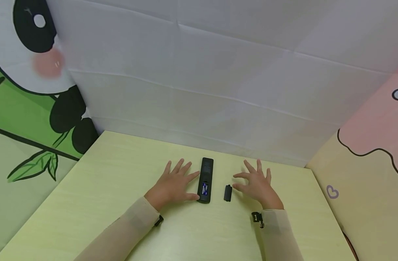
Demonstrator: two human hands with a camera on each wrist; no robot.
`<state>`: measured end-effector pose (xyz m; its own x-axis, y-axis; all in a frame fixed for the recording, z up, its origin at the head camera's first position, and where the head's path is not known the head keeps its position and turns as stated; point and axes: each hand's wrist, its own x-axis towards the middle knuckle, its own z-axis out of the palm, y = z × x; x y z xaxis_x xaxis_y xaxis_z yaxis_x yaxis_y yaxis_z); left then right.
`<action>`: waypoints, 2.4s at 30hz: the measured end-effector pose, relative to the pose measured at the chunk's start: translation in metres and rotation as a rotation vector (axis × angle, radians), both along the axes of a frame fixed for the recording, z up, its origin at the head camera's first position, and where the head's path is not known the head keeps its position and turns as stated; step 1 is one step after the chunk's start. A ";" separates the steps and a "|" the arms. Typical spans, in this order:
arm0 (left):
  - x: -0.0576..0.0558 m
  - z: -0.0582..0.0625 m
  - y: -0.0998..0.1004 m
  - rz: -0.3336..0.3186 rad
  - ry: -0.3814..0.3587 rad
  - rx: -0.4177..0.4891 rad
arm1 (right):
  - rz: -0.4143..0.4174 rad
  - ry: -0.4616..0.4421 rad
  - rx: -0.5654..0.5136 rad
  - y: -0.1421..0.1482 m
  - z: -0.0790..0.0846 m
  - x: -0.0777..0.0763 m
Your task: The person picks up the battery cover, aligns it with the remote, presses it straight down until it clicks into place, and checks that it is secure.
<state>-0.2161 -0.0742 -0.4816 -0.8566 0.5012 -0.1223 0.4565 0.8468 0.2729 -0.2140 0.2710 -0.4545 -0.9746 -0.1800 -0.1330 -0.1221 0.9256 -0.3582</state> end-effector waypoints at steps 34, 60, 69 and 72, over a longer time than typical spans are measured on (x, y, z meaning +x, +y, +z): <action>0.007 0.002 0.003 -0.006 -0.003 -0.010 | 0.018 0.014 0.028 -0.014 -0.015 0.000; 0.009 0.003 0.004 0.001 -0.005 -0.001 | 0.007 0.018 0.032 -0.017 -0.023 -0.004; 0.010 0.003 0.006 -0.001 -0.001 0.005 | -0.015 0.055 0.036 -0.020 -0.025 -0.007; 0.009 0.002 0.006 0.000 0.000 0.005 | -0.023 0.065 0.034 -0.020 -0.026 -0.008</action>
<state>-0.2069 -0.0678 -0.4794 -0.8564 0.5022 -0.1201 0.4567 0.8453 0.2774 -0.2217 0.2512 -0.4807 -0.9853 -0.1536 -0.0746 -0.1223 0.9399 -0.3189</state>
